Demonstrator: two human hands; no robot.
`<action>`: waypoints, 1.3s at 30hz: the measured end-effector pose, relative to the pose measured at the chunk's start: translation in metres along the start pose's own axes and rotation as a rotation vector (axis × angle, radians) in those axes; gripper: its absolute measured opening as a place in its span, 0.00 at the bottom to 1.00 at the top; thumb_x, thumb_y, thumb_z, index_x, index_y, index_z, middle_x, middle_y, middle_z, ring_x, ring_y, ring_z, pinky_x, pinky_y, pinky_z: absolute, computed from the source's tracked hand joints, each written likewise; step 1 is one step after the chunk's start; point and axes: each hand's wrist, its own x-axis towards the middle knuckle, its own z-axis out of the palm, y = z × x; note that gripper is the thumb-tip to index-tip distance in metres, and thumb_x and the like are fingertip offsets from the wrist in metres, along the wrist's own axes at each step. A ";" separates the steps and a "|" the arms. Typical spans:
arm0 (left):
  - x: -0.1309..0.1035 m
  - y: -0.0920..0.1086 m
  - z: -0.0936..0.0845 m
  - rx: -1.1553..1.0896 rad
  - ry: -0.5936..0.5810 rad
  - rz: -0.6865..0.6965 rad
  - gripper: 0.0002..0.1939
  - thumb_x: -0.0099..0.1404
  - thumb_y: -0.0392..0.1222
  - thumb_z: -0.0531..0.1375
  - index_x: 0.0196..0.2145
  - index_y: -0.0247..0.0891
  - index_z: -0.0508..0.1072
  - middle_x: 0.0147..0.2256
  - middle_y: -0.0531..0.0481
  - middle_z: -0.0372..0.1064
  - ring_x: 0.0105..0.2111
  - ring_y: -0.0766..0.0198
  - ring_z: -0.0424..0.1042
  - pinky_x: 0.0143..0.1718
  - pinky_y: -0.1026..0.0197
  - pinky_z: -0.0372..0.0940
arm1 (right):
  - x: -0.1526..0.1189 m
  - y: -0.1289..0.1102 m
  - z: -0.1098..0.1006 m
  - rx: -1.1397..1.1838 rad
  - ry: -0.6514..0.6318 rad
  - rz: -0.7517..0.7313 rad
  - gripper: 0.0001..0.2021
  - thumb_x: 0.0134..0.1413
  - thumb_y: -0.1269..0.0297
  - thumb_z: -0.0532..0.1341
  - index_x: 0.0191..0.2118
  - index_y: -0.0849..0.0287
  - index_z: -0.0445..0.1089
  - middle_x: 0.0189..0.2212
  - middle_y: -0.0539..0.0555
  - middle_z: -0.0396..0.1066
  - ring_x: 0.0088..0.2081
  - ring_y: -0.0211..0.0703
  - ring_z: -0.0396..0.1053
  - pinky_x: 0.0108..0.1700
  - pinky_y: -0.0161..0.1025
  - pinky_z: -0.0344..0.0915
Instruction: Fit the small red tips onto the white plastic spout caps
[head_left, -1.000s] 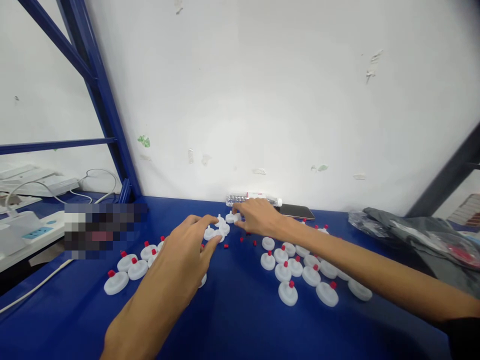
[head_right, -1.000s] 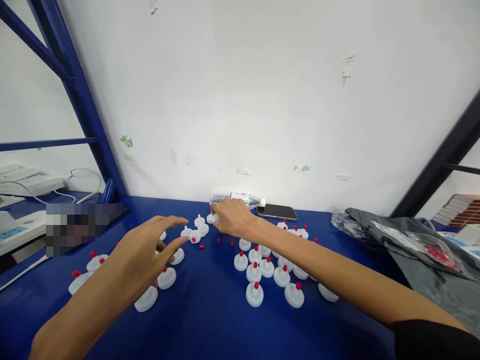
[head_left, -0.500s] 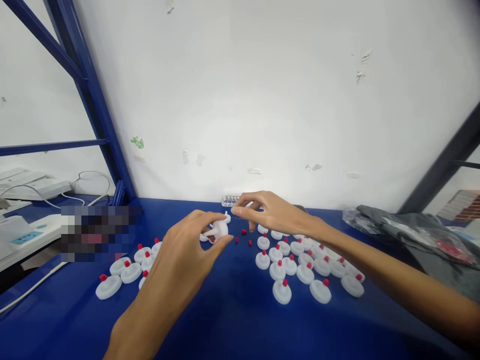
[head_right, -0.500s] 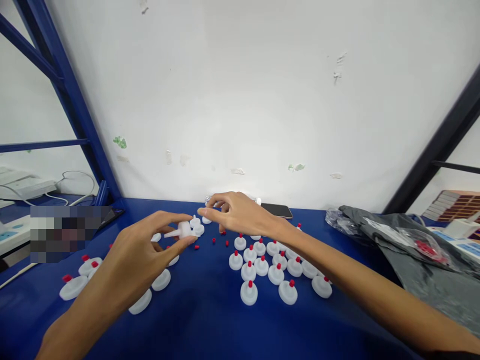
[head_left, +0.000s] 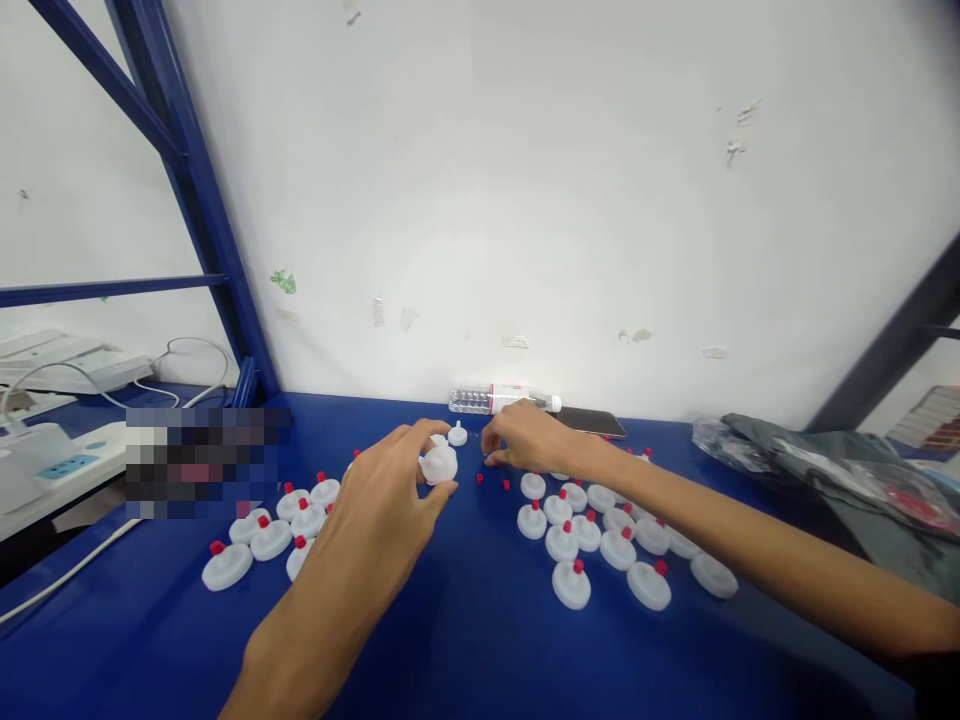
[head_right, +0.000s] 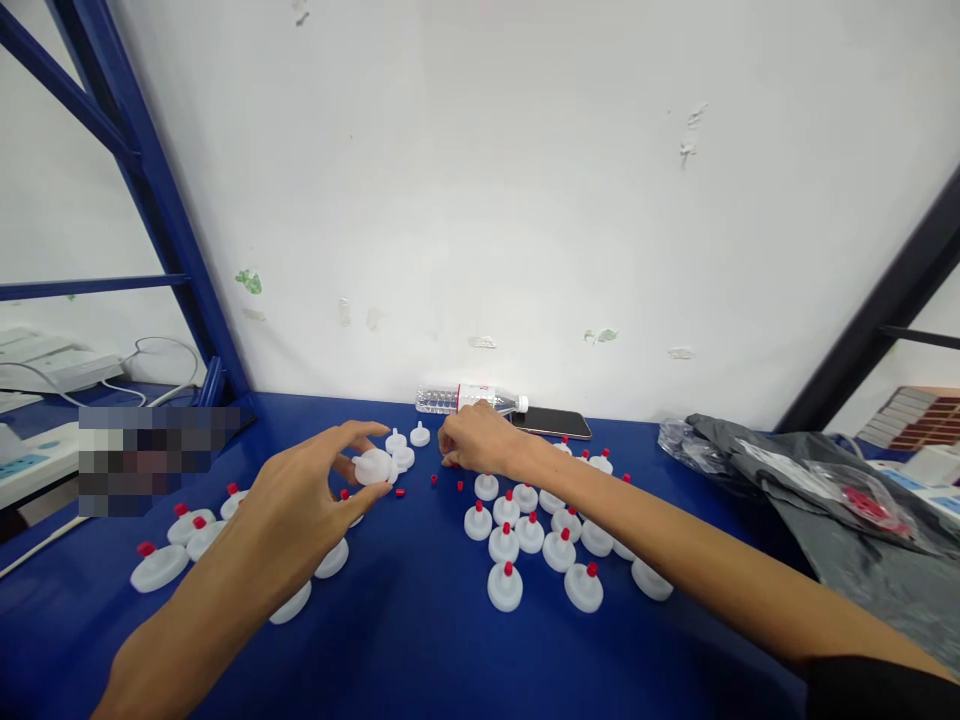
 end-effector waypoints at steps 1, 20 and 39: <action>0.000 0.000 0.001 0.013 -0.009 -0.008 0.19 0.62 0.37 0.65 0.52 0.43 0.76 0.42 0.51 0.76 0.36 0.57 0.76 0.38 0.54 0.65 | 0.001 0.000 0.003 0.009 -0.003 -0.007 0.03 0.55 0.68 0.69 0.34 0.57 0.81 0.30 0.53 0.81 0.34 0.47 0.76 0.37 0.39 0.61; -0.002 0.003 0.021 0.073 -0.142 0.014 0.16 0.63 0.35 0.61 0.48 0.38 0.80 0.43 0.44 0.71 0.35 0.58 0.74 0.39 0.54 0.68 | -0.052 -0.052 -0.050 0.745 0.247 -0.066 0.06 0.57 0.59 0.69 0.36 0.54 0.82 0.34 0.50 0.81 0.38 0.42 0.76 0.41 0.37 0.69; -0.003 0.013 0.019 -0.078 0.013 0.075 0.33 0.59 0.37 0.69 0.61 0.44 0.69 0.40 0.49 0.75 0.33 0.59 0.75 0.34 0.59 0.67 | -0.050 -0.031 -0.055 1.036 -0.164 -0.125 0.14 0.64 0.58 0.63 0.50 0.56 0.79 0.42 0.55 0.81 0.41 0.42 0.77 0.44 0.39 0.71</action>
